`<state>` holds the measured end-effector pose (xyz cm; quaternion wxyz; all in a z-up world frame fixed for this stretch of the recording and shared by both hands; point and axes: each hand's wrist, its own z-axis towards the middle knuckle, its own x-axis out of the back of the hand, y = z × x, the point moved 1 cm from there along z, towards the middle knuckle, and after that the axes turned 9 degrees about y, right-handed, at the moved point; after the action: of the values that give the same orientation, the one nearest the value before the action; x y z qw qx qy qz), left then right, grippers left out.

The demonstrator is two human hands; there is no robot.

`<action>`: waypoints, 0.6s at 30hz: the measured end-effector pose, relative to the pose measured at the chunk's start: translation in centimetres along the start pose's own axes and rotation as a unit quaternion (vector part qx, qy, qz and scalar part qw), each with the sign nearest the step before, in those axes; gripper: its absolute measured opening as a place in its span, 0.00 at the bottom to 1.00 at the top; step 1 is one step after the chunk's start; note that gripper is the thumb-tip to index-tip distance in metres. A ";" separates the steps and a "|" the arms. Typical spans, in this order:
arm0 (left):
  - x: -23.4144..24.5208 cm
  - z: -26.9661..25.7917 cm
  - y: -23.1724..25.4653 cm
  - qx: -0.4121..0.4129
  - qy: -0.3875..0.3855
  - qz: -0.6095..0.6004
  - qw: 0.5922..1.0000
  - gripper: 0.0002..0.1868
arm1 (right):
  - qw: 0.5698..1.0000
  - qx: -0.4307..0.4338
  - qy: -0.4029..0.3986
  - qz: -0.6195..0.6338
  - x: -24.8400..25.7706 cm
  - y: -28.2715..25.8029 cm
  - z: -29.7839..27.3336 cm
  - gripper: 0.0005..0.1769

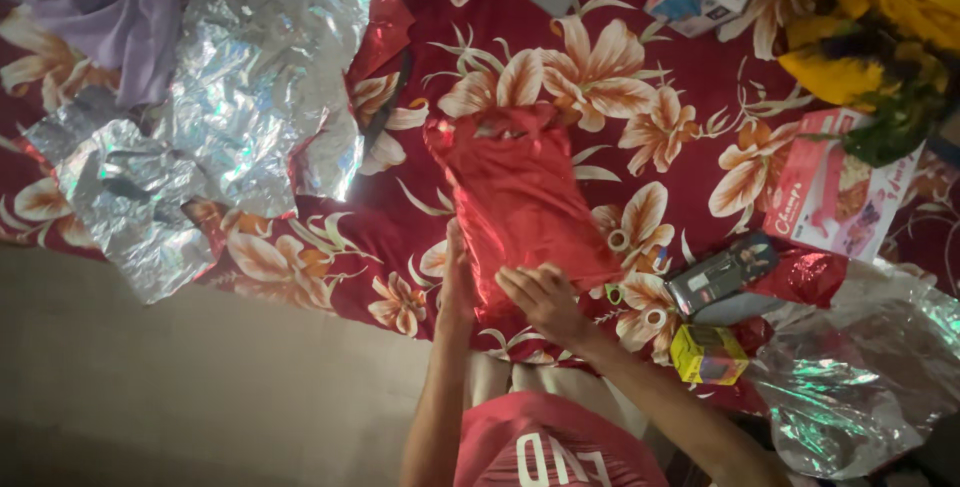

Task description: The person wraps a small rectangular box with red metallic wrapping paper on a floral tablecloth. They fold the paper edges, crease the sides, and smooth the surface to form a neat package. The wrapped gift is set aside, and the person then handles a silver sheet and a small pink box.

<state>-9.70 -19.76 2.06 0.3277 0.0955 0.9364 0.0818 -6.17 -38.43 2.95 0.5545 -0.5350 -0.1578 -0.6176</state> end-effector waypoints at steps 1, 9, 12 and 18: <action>2.1 0.7 -0.4 0.001 0.021 0.020 1.000 0.32 | 1.000 0.009 -0.021 -0.001 -2.6 0.2 -1.6 0.27; 17.6 3.3 -1.6 -0.119 0.203 0.324 0.917 0.27 | 0.991 -0.037 -0.110 -0.063 -11.7 -2.4 -7.6 0.31; 17.0 2.5 -0.4 -0.309 0.254 0.519 0.755 0.25 | 0.993 -0.076 -0.083 0.023 -9.2 -1.7 -6.3 0.29; 3.6 5.1 0.7 -0.468 0.203 0.606 0.610 0.14 | 0.914 -0.372 0.127 0.100 -3.4 6.3 -0.3 0.17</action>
<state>-9.19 -17.78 -3.92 0.0045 0.4561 0.5419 0.7059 -1.59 -39.04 -2.56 0.3898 -0.6323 0.2092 -0.6360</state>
